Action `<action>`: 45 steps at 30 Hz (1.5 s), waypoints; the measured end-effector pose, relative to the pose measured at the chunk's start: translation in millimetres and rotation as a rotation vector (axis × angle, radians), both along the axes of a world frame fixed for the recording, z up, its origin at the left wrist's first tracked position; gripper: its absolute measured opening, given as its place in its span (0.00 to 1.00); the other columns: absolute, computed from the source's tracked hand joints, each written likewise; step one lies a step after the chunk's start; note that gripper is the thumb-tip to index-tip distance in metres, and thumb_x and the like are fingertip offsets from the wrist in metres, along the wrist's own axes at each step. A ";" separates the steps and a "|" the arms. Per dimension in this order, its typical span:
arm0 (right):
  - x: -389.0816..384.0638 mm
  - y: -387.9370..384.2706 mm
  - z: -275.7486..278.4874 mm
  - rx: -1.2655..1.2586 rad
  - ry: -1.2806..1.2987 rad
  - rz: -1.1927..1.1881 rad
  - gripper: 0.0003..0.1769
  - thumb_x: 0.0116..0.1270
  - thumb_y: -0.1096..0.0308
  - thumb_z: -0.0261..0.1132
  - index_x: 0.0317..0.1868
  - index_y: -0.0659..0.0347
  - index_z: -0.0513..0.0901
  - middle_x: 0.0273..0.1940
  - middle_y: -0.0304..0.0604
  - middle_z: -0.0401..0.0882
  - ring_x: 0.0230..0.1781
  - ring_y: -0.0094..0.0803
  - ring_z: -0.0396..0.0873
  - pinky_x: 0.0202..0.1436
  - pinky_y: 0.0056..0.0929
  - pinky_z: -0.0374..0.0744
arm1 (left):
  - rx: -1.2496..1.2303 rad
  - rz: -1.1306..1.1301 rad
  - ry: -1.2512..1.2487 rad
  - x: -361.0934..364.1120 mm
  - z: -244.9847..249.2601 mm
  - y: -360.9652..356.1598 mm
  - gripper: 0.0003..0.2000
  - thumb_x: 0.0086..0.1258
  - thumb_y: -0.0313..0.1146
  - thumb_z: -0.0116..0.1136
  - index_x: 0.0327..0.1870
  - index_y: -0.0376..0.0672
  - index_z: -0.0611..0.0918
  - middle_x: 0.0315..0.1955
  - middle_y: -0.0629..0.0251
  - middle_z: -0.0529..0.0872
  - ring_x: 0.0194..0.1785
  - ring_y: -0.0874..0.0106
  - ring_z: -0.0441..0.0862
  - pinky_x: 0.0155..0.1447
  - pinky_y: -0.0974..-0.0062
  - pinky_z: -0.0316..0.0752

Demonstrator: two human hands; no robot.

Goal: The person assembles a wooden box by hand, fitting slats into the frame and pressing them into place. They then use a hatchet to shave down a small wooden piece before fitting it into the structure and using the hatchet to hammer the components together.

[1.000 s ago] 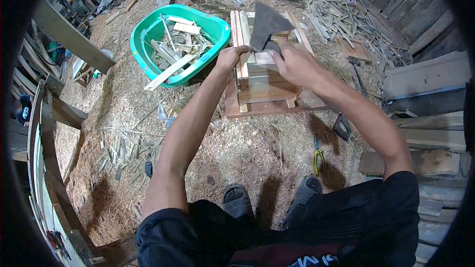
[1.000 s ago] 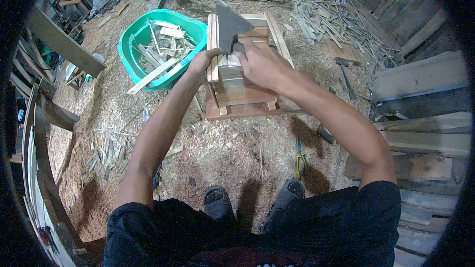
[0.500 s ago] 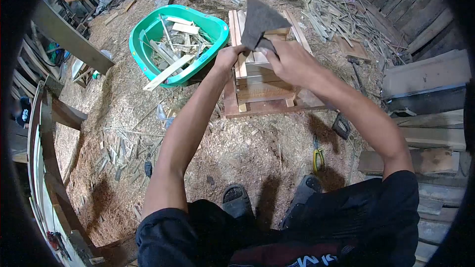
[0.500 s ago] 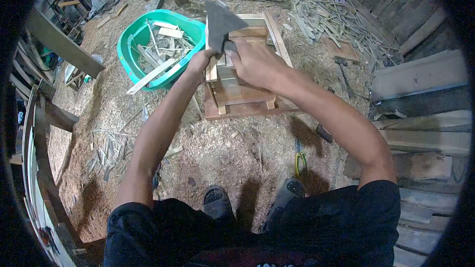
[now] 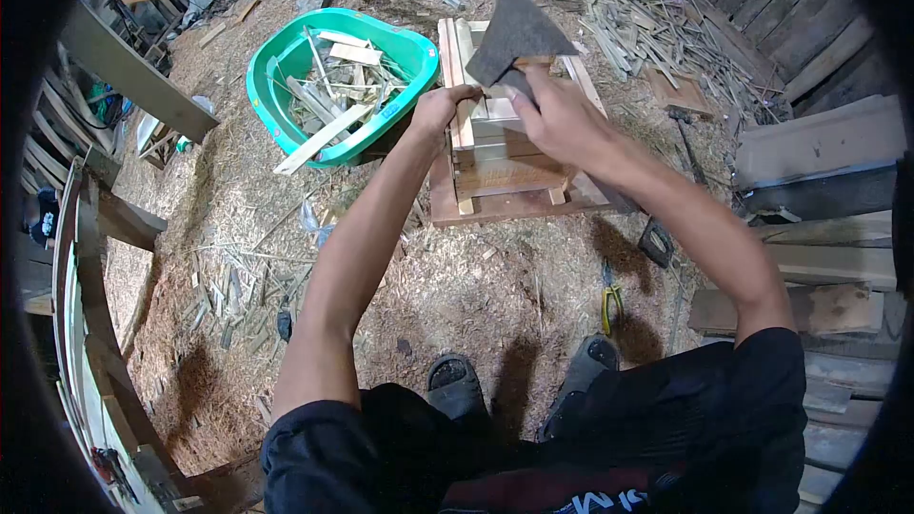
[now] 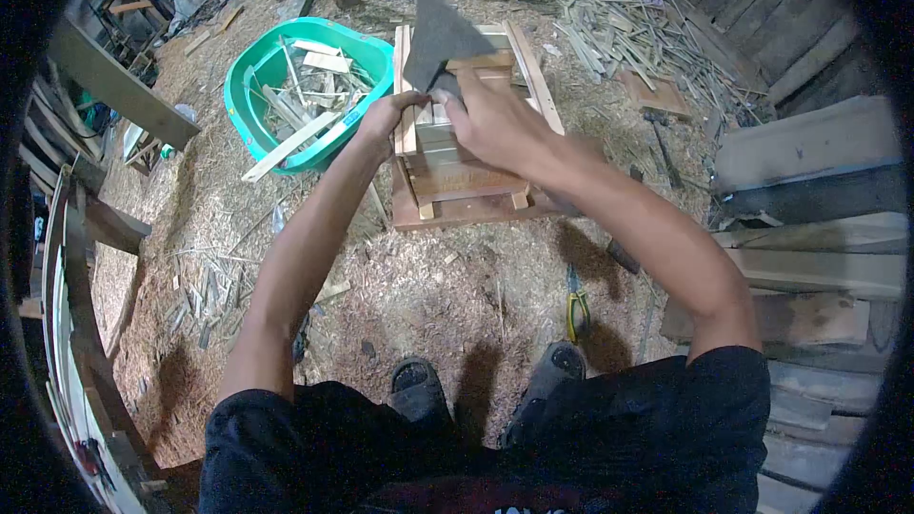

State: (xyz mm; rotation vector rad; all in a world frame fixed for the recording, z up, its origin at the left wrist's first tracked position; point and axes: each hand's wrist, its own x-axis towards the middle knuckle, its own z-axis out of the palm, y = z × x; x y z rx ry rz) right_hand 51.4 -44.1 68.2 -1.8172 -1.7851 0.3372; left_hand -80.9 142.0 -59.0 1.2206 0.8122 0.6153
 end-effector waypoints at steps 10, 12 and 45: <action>1.4 5.6 0.6 0.042 -0.044 -0.001 0.16 0.77 0.63 0.55 0.49 0.71 0.74 0.29 0.66 0.81 0.32 0.61 0.83 0.38 0.53 0.78 | -0.015 0.044 0.034 0.8 5.8 -4.2 0.12 0.66 0.35 0.61 0.36 0.33 0.88 0.33 0.62 0.89 0.33 0.73 0.84 0.39 0.73 0.77; -3.1 3.1 8.4 0.096 -0.021 0.002 0.16 0.76 0.63 0.55 0.49 0.70 0.75 0.29 0.66 0.81 0.33 0.61 0.83 0.39 0.54 0.78 | -0.063 0.051 -0.042 2.1 9.7 -9.2 0.12 0.67 0.36 0.61 0.37 0.33 0.88 0.33 0.62 0.89 0.34 0.72 0.84 0.41 0.73 0.77; 14.9 3.7 -16.1 -0.066 0.032 0.024 0.21 0.74 0.59 0.60 0.48 0.75 0.79 0.39 0.65 0.84 0.41 0.56 0.84 0.49 0.47 0.79 | -0.081 0.075 -0.051 -2.7 -2.1 -7.0 0.21 0.73 0.46 0.59 0.39 0.31 0.85 0.34 0.61 0.87 0.34 0.72 0.82 0.43 0.71 0.74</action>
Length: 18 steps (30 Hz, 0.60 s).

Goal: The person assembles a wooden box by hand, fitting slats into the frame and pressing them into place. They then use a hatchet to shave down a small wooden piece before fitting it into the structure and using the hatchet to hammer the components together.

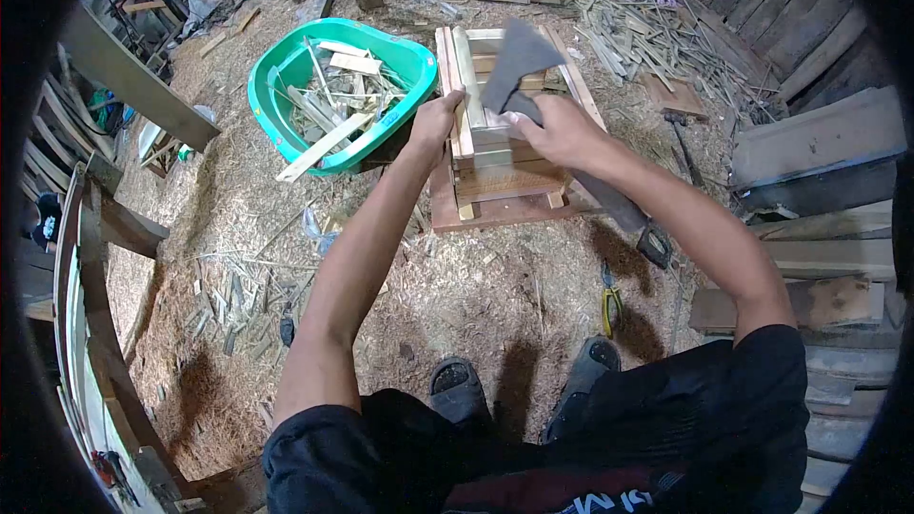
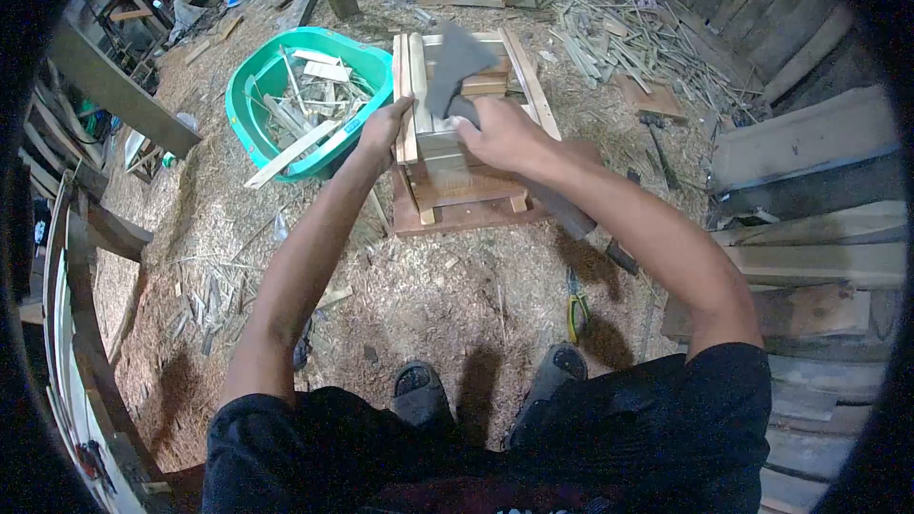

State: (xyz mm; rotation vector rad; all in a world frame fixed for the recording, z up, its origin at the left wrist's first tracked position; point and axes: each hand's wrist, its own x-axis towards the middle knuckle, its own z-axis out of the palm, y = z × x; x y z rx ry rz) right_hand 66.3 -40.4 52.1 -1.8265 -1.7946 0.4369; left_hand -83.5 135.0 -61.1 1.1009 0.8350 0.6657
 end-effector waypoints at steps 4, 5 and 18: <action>22.2 -7.4 11.8 -0.044 0.032 -0.310 0.22 0.69 0.56 0.66 0.49 0.70 0.80 0.37 0.57 0.85 0.38 0.46 0.85 0.46 0.41 0.80 | 0.067 -0.078 0.029 -14.2 23.7 -27.8 0.15 0.71 0.39 0.63 0.42 0.33 0.84 0.36 0.61 0.87 0.36 0.75 0.83 0.43 0.74 0.76; 43.0 0.0 -5.8 0.083 0.000 -0.326 0.21 0.68 0.56 0.66 0.47 0.69 0.81 0.36 0.54 0.85 0.37 0.43 0.84 0.44 0.40 0.79 | 0.061 -0.093 0.002 -16.9 30.3 -37.3 0.15 0.72 0.39 0.62 0.47 0.32 0.82 0.38 0.60 0.88 0.37 0.73 0.85 0.43 0.74 0.79; 100.7 -23.8 -20.3 0.212 0.215 -0.365 0.21 0.69 0.54 0.66 0.46 0.68 0.81 0.43 0.59 0.85 0.45 0.51 0.83 0.52 0.42 0.78 | 0.240 -0.090 0.060 -49.6 29.7 -106.6 0.15 0.71 0.38 0.65 0.47 0.33 0.83 0.38 0.61 0.89 0.37 0.78 0.83 0.44 0.76 0.78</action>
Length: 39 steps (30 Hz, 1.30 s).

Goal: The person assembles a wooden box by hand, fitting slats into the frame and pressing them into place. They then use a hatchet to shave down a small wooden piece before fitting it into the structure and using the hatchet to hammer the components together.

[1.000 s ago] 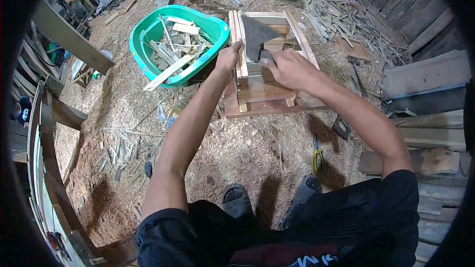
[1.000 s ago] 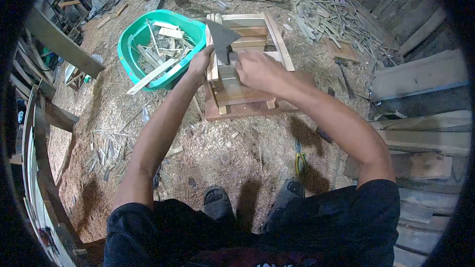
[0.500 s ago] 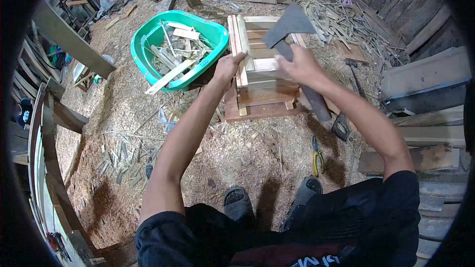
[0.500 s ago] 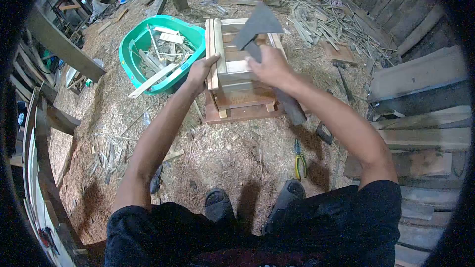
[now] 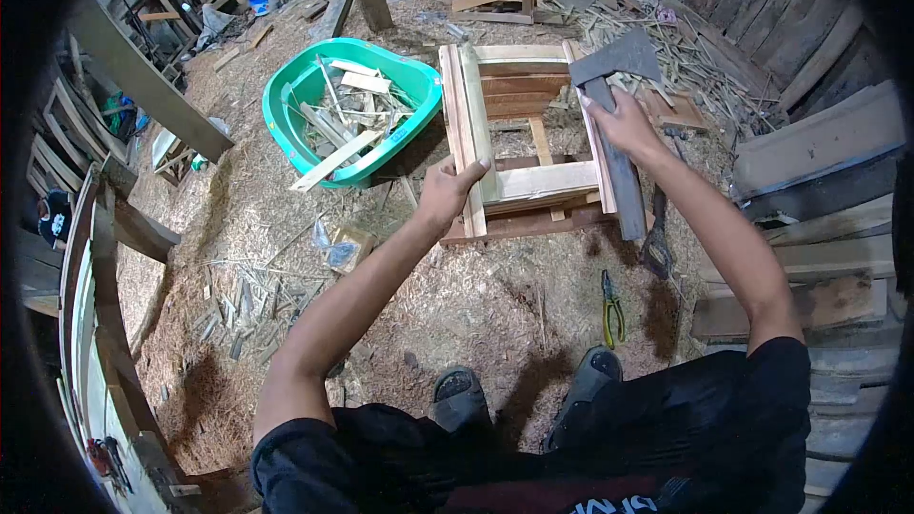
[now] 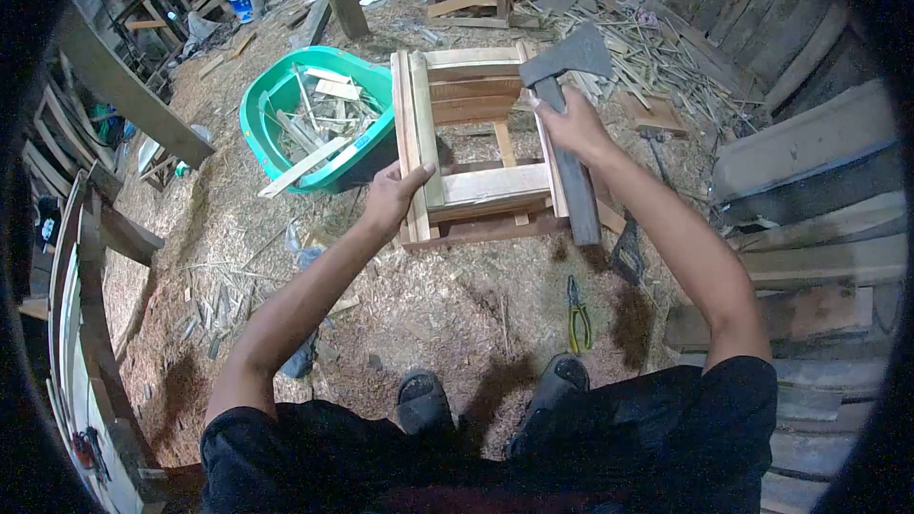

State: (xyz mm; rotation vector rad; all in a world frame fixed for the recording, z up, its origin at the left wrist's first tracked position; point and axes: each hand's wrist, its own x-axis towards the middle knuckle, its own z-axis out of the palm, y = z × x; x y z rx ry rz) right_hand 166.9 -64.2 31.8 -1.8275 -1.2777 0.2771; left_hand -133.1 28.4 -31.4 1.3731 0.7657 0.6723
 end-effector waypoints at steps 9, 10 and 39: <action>-1.6 -14.7 -14.5 0.061 -0.013 0.032 0.23 0.70 0.53 0.65 0.48 0.67 0.79 0.42 0.56 0.84 0.45 0.46 0.83 0.51 0.42 0.78 | -0.507 -0.228 -0.303 15.8 56.4 31.2 0.23 0.78 0.46 0.49 0.60 0.32 0.74 0.47 0.54 0.86 0.50 0.65 0.85 0.56 0.65 0.82; -2.9 -16.1 -15.3 0.067 -0.017 0.028 0.22 0.70 0.53 0.65 0.47 0.67 0.79 0.42 0.55 0.84 0.44 0.45 0.83 0.51 0.41 0.78 | -0.512 -0.226 -0.316 20.4 59.9 34.4 0.23 0.79 0.48 0.48 0.59 0.33 0.74 0.45 0.56 0.86 0.49 0.65 0.85 0.54 0.65 0.82; 5.8 -6.4 -12.2 0.013 -0.054 0.031 0.24 0.69 0.53 0.66 0.50 0.68 0.79 0.44 0.57 0.85 0.46 0.47 0.83 0.53 0.40 0.78 | -0.234 -0.292 -0.187 11.7 18.0 23.8 0.16 0.78 0.39 0.50 0.50 0.32 0.77 0.36 0.59 0.85 0.43 0.68 0.85 0.53 0.68 0.80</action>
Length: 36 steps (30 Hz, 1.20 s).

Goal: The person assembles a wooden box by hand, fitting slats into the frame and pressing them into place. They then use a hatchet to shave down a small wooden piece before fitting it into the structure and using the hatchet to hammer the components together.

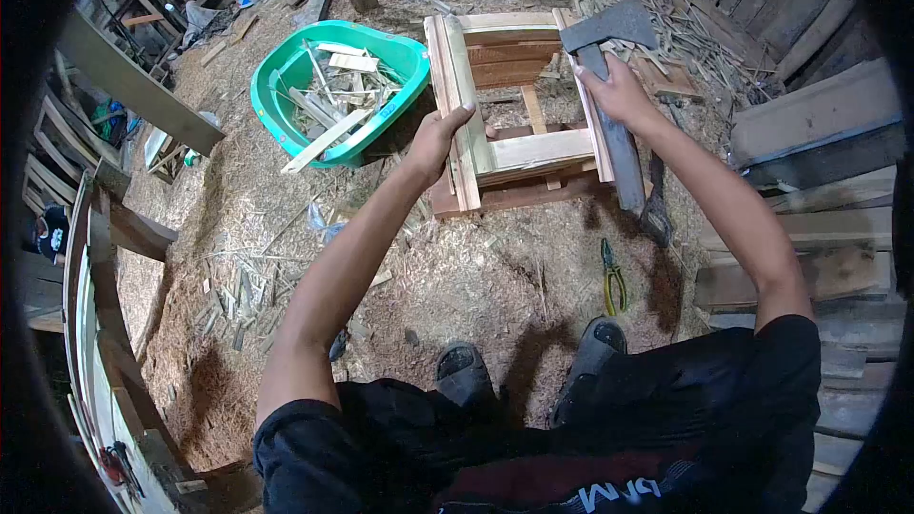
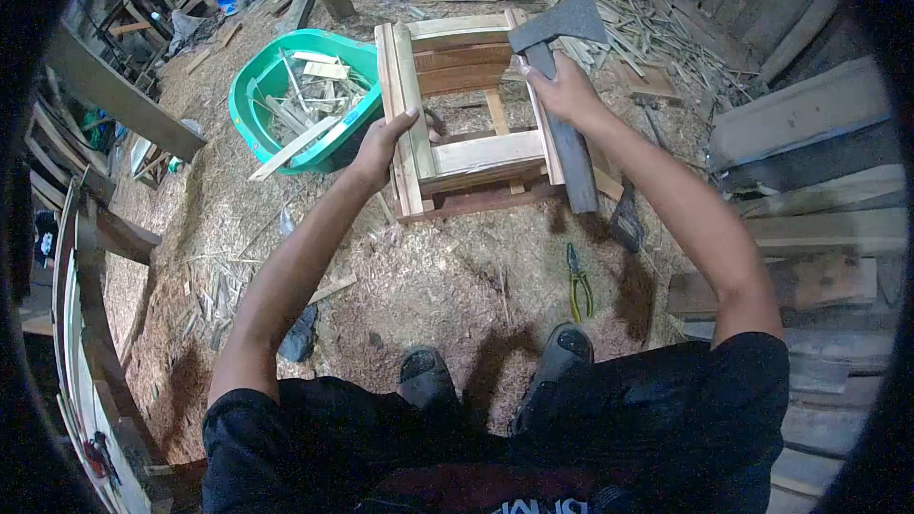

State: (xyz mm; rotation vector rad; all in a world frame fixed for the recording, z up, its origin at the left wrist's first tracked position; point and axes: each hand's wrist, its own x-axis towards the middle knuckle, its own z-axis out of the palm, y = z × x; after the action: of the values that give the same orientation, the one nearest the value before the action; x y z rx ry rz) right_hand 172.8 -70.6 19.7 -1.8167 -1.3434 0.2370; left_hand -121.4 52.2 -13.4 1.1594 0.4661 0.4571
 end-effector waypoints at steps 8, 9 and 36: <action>-6.6 -1.0 2.3 0.025 -0.336 0.023 0.20 0.70 0.59 0.62 0.45 0.73 0.76 0.41 0.66 0.81 0.46 0.61 0.81 0.50 0.50 0.77 | -0.113 0.102 0.011 21.6 5.0 34.0 0.15 0.77 0.38 0.47 0.52 0.33 0.75 0.39 0.56 0.86 0.43 0.65 0.86 0.52 0.65 0.83; -4.9 -0.5 -7.6 0.091 -0.392 0.057 0.19 0.71 0.60 0.62 0.45 0.73 0.75 0.41 0.66 0.80 0.45 0.62 0.80 0.49 0.52 0.76 | -0.161 0.129 0.002 23.5 3.4 35.6 0.15 0.77 0.37 0.46 0.53 0.33 0.75 0.39 0.56 0.86 0.43 0.65 0.86 0.52 0.65 0.84; 5.6 -72.3 24.9 0.174 -0.346 -0.014 0.22 0.78 0.54 0.56 0.57 0.66 0.73 0.49 0.56 0.81 0.52 0.47 0.80 0.55 0.42 0.75 | 0.256 0.162 -0.084 98.7 77.6 49.3 0.18 0.68 0.40 0.68 0.48 0.33 0.83 0.38 0.63 0.85 0.38 0.72 0.81 0.43 0.73 0.76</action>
State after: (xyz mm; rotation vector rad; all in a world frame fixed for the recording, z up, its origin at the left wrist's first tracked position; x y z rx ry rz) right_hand 178.3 -142.9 44.5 -1.7718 -1.5335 -0.2065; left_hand -22.6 101.5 64.2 1.3483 0.4391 0.7194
